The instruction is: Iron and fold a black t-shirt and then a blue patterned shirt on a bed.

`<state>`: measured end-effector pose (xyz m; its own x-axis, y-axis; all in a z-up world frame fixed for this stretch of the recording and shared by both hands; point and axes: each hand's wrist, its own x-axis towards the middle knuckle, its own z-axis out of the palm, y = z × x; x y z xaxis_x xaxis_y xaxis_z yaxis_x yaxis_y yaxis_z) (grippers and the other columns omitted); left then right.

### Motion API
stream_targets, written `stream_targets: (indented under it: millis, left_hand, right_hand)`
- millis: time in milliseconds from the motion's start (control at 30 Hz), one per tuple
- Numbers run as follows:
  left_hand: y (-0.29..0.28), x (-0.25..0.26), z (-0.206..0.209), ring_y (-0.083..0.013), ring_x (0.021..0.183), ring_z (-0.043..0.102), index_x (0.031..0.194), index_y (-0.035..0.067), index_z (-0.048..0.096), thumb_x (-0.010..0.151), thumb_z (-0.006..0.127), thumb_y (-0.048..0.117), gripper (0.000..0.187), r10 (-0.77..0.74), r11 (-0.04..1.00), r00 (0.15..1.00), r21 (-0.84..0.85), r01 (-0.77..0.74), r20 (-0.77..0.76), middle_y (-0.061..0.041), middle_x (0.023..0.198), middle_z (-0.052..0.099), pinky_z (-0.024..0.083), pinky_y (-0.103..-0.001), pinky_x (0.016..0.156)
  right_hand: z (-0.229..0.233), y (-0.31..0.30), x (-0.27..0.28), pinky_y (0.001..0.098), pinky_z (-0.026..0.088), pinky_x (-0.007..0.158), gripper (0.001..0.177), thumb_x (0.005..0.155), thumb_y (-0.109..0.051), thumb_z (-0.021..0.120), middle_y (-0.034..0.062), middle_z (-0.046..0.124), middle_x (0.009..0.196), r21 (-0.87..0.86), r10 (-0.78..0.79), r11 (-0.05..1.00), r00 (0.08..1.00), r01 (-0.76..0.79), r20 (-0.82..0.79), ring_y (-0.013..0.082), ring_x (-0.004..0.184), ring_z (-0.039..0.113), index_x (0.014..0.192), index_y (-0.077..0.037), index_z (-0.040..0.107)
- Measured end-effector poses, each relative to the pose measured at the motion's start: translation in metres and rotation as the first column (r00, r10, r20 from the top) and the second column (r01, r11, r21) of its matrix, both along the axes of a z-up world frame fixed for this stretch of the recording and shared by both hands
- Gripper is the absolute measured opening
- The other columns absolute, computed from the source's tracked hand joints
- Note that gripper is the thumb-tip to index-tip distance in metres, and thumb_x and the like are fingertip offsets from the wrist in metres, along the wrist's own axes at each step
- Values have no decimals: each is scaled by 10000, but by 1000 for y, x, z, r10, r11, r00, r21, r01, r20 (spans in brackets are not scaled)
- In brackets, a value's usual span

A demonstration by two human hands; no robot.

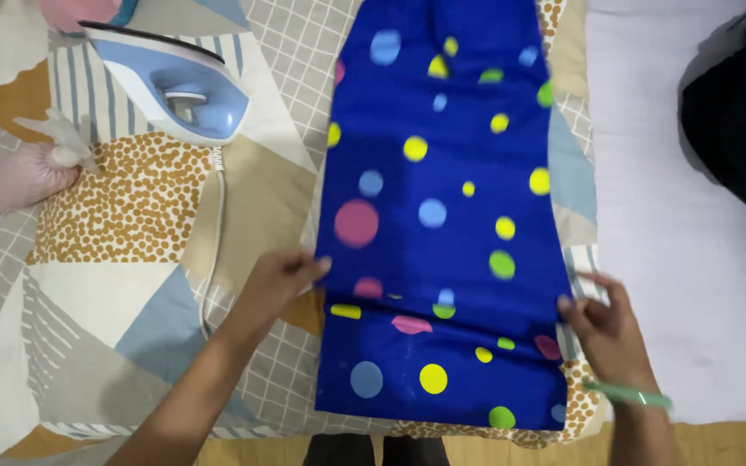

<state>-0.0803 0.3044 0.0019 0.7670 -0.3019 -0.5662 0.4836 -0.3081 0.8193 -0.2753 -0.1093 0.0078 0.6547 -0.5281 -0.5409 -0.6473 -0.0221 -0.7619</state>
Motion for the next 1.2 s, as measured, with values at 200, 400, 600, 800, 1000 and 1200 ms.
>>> stream_targets:
  millis: [200,400,600,800,1000,1200]
  left_hand:
    - [51,-80,8,-134,627,542,719,0,698,864,826,332,385,-373,854,910,315,414,-183,-66,667,585,454,-358,587]
    - [13,-36,61,-263,659,698,786,73,715,855,699,418,352,-574,671,817,534,514,-65,-79,689,696,546,-446,661]
    - [-81,102,21,-369,870,649,1049,88,711,964,645,239,185,-486,854,513,509,108,707,-150,899,683,509,-487,768]
    - [-153,197,-18,-333,1139,580,1125,179,757,883,715,124,252,-467,875,256,483,-3,847,-38,1196,708,427,-481,928]
    - [-152,237,-32,-317,1301,464,1145,219,729,824,778,224,325,-614,746,382,666,-5,690,-5,1247,692,265,-573,1002]
    - [-107,283,-67,-285,1237,511,1000,160,698,831,808,244,219,-530,812,469,583,40,706,-27,1147,677,343,-518,979]
  right_hand:
    - [11,11,-77,386,565,769,488,932,-261,728,132,746,971,22,321,931,787,-365,-528,249,860,692,1335,-136,481]
    - [45,15,-39,392,600,874,683,872,-364,817,141,761,1114,-44,372,851,660,-523,-652,287,984,754,1393,-153,431]
    - [32,-4,116,415,569,843,407,903,-217,754,140,720,1178,-662,568,605,822,-442,-29,313,994,711,1267,-77,638]
    - [-31,-14,269,489,491,980,342,925,-60,729,139,680,1268,-875,790,382,597,-299,140,338,1150,637,1261,-98,677]
    - [-53,-21,320,541,454,962,441,906,-172,718,100,628,1379,-903,831,201,553,-379,-48,423,1166,556,1344,-189,666]
    - [-64,-90,328,564,445,945,332,940,-409,776,177,596,1234,-940,756,61,630,-337,-177,414,1199,523,1175,-176,751]
